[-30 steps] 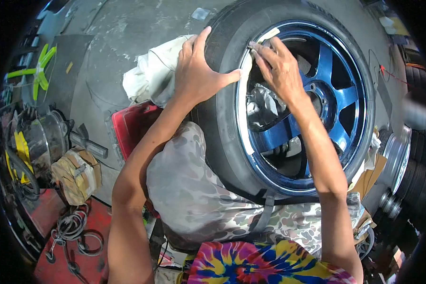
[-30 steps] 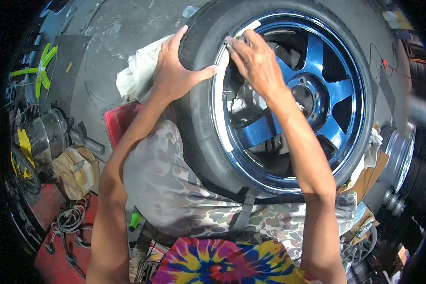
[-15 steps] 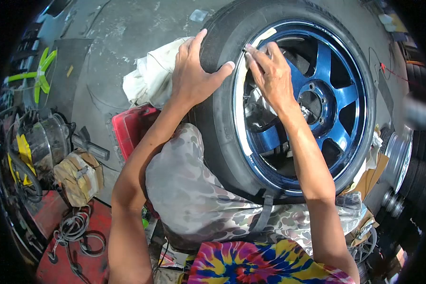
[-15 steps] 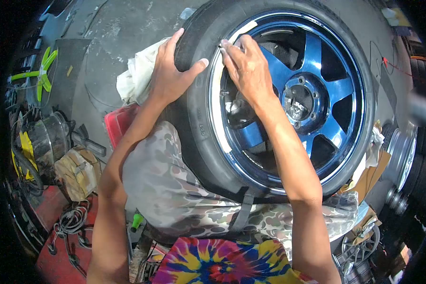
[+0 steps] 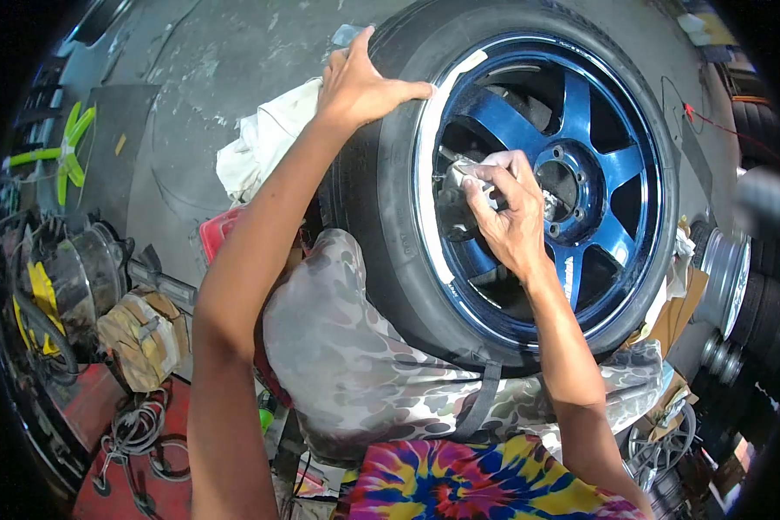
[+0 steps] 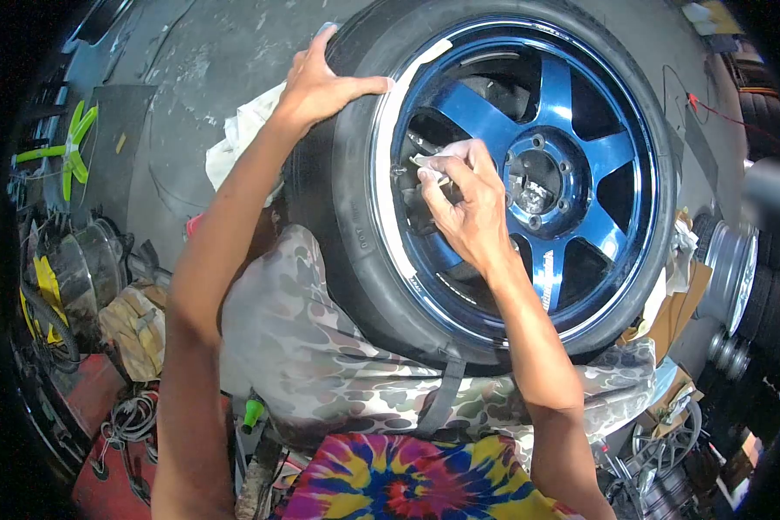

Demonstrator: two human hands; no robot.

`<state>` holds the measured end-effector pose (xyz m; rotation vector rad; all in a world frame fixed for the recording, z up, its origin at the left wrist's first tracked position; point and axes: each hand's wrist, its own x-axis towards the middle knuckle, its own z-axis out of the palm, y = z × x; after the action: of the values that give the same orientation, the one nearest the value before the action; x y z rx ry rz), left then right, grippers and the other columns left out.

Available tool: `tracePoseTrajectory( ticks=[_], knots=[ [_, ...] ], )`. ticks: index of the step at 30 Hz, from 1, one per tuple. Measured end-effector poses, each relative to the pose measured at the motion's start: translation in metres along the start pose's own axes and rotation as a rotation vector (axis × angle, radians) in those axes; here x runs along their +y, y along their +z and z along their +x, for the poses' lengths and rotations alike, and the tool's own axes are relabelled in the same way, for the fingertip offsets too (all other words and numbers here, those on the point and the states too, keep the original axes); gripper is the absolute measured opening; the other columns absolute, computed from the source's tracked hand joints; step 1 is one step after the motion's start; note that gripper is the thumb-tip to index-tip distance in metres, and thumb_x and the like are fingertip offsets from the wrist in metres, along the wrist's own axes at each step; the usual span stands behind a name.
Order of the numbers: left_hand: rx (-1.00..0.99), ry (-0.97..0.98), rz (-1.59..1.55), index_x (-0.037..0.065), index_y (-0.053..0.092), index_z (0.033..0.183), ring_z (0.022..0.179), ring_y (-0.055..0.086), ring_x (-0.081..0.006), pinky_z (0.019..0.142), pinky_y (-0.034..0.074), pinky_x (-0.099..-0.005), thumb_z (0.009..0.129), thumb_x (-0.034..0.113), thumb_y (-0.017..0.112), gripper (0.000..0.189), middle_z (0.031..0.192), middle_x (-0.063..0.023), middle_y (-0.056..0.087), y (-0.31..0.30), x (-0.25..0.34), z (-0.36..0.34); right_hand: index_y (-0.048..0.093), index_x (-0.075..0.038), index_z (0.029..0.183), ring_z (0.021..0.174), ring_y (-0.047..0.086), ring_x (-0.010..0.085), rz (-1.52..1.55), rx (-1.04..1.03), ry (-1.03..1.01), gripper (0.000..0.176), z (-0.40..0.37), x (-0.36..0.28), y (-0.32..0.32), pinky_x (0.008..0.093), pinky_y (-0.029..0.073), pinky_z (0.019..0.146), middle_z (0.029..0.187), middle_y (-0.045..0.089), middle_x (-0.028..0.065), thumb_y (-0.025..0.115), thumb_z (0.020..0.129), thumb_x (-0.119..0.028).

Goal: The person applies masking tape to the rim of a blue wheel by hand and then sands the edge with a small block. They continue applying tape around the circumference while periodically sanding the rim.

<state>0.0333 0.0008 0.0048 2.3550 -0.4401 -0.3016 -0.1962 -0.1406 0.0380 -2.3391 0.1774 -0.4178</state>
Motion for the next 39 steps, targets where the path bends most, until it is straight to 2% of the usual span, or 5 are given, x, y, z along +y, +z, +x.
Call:
tracePoseTrajectory(
  ticks=[8, 16, 23, 27, 39],
  knots=[
    [-0.004, 0.036, -0.003, 0.008, 0.031, 0.167, 0.152, 0.039, -0.0456, 0.125, 0.036, -0.0528, 0.060, 0.061, 0.097, 0.136, 0.159, -0.0338, 0.040, -0.002, -0.006, -0.007, 0.080, 0.000, 0.103, 0.070, 0.067, 0.0222, 0.004, 0.023, 0.113, 0.016, 0.004, -0.003, 0.001, 0.0346, 0.054, 0.068, 0.083, 0.068, 0.0104, 0.081, 0.093, -0.013],
    [-0.046, -0.005, -0.067, 0.017, 0.017, 0.171, 0.147, 0.041, -0.0467, 0.120, 0.039, -0.0539, 0.061, 0.058, 0.095, 0.141, 0.157, -0.0284, 0.040, -0.013, -0.019, -0.069, 0.072, 0.000, 0.098, 0.076, 0.068, 0.0163, 0.166, 0.089, 0.224, 0.019, 0.015, -0.004, 0.018, 0.0333, 0.053, 0.069, 0.088, 0.074, 0.0108, 0.080, 0.096, -0.018],
    [0.001, -0.030, -0.007, 0.015, 0.025, 0.169, 0.148, 0.043, -0.0445, 0.121, 0.039, -0.0514, 0.059, 0.060, 0.097, 0.139, 0.158, -0.0287, 0.042, -0.009, -0.007, -0.038, 0.067, 0.000, 0.094, 0.085, 0.066, 0.0128, 0.609, 0.040, 0.387, 0.022, 0.016, -0.009, 0.025, 0.0316, 0.053, 0.076, 0.096, 0.073, 0.0103, 0.079, 0.097, -0.018],
    [0.053, 0.011, 0.030, 0.013, 0.035, 0.166, 0.148, 0.045, -0.0423, 0.121, 0.040, -0.0510, 0.064, 0.067, 0.093, 0.129, 0.157, -0.0265, 0.047, 0.001, -0.005, -0.023, 0.072, 0.001, 0.095, 0.087, 0.066, 0.0126, 0.346, 0.039, 0.370, 0.021, 0.015, -0.003, 0.029, 0.0300, 0.053, 0.079, 0.096, 0.072, 0.0064, 0.082, 0.094, -0.017],
    [0.201, 0.008, -0.055, 0.008, 0.050, 0.155, 0.140, 0.053, -0.0421, 0.117, 0.042, -0.0494, 0.083, 0.070, 0.079, 0.099, 0.149, -0.0259, 0.056, 0.006, -0.002, -0.027, 0.073, 0.002, 0.111, 0.080, 0.070, 0.0093, 0.556, 0.115, 0.504, 0.022, 0.036, -0.011, 0.039, 0.0254, 0.056, 0.076, 0.094, 0.077, 0.0075, 0.081, 0.093, -0.008]
  ],
)
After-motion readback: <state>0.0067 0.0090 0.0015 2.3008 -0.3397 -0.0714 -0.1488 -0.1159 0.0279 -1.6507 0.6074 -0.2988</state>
